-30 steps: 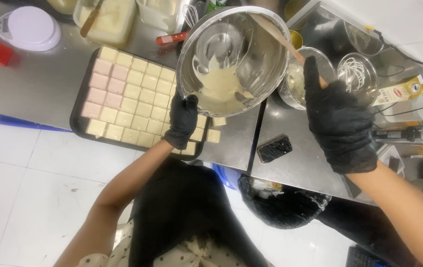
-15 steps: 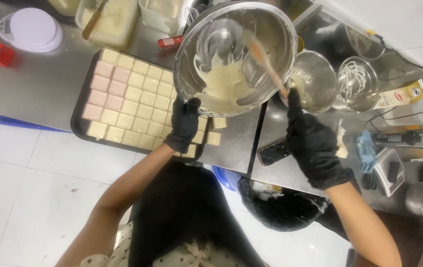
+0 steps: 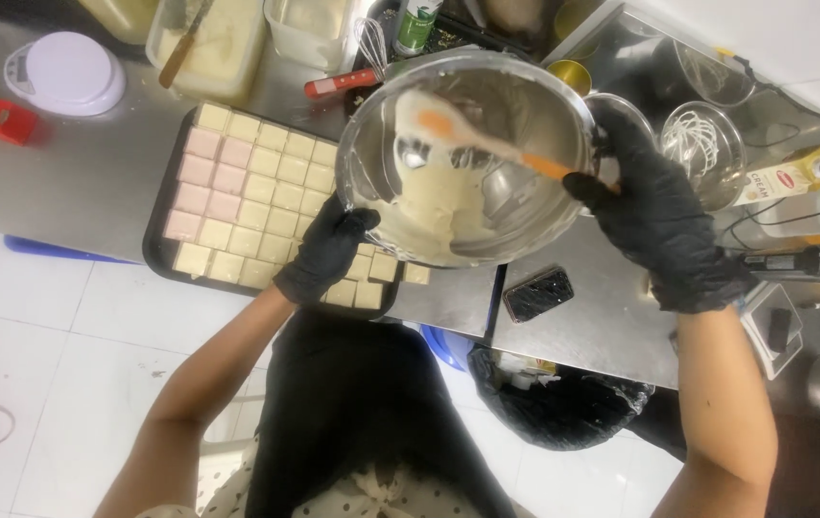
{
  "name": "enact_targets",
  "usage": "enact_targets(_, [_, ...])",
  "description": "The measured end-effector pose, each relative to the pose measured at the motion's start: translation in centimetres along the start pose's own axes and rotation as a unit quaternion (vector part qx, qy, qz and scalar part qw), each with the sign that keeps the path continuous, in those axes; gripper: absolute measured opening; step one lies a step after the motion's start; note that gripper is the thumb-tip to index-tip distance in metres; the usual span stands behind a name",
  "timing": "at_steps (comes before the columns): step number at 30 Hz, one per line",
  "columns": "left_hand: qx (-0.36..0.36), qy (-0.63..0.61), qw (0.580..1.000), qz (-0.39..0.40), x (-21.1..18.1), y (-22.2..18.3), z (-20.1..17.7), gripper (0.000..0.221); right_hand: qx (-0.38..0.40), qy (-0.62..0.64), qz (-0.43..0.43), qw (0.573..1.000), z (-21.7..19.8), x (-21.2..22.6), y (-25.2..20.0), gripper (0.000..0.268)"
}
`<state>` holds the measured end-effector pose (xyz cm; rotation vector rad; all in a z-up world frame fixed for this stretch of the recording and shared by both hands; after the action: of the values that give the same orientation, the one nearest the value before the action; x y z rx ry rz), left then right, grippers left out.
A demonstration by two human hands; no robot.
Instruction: Pouring a creamy liquid from a bowl onto food blocks arranged on a tray.
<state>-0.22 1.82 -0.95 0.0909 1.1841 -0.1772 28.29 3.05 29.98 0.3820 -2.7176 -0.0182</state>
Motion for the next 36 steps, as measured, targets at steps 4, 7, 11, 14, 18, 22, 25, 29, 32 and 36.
enact_targets(4, [0.063, -0.122, 0.986, -0.098, 0.1, 0.2, -0.5, 0.047, 0.036, -0.028, -0.041, 0.998, 1.4, -1.4, 0.1, 0.051])
enact_targets(7, [0.108, -0.184, 0.956, -0.201, -4.0, 0.2, 0.4, 0.052, 0.059, -0.028, -0.015, 0.998, 1.8, -1.7, 0.0, 0.047])
enact_targets(11, [0.166, -0.14, 0.938, -0.271, -9.6, 1.0, 1.8, 0.055, 0.085, -0.035, -0.012, 0.996, 1.8, -1.2, 0.0, 0.046])
enact_targets(14, [0.101, -0.068, 0.953, -0.276, -7.2, 2.1, 1.4, 0.052, 0.092, -0.028, -0.019, 0.995, 1.5, 0.0, 0.2, 0.046])
enact_targets(18, [0.124, 0.11, 0.965, -0.204, -8.1, 2.7, 0.2, 0.059, 0.095, -0.041, -0.004, 0.995, 1.0, 0.2, -0.2, 0.049])
enact_targets(22, [0.147, 0.356, 0.916, -0.113, -13.5, 2.8, 2.1, 0.04, 0.059, -0.098, -0.085, 0.99, 2.0, -1.9, -0.3, 0.061])
enact_targets(25, [0.145, 0.387, 0.908, -0.072, -14.7, 2.9, 2.6, 0.058, 0.066, -0.102, -0.104, 0.987, 3.2, -1.7, 0.1, 0.066])
enact_targets(29, [0.084, 0.436, 0.885, -0.137, -16.0, 2.9, 3.5, 0.081, 0.1, -0.137, -0.078, 0.982, 7.7, -5.4, -2.6, 0.063])
enact_targets(32, [0.036, 0.472, 0.881, 0.012, -10.0, 4.0, 0.1, 0.092, 0.018, 0.032, -0.1, 0.994, 9.5, -2.0, -6.8, 0.048])
enact_targets(36, [0.025, 0.388, 0.918, 0.079, -10.5, 3.7, -0.2, 0.096, 0.044, 0.182, 0.069, 0.98, 19.1, -2.2, -10.9, 0.034])
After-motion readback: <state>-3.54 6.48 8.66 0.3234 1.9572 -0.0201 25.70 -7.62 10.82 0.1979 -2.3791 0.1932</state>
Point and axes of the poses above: each hand's wrist, its own y-axis towards the middle knuckle, its own z-axis out of the palm, x = y × z, the point moved 3 cm from there along y, towards the middle knuckle, and after that the axes turned 2 degrees about x, right-handed, at the moved point
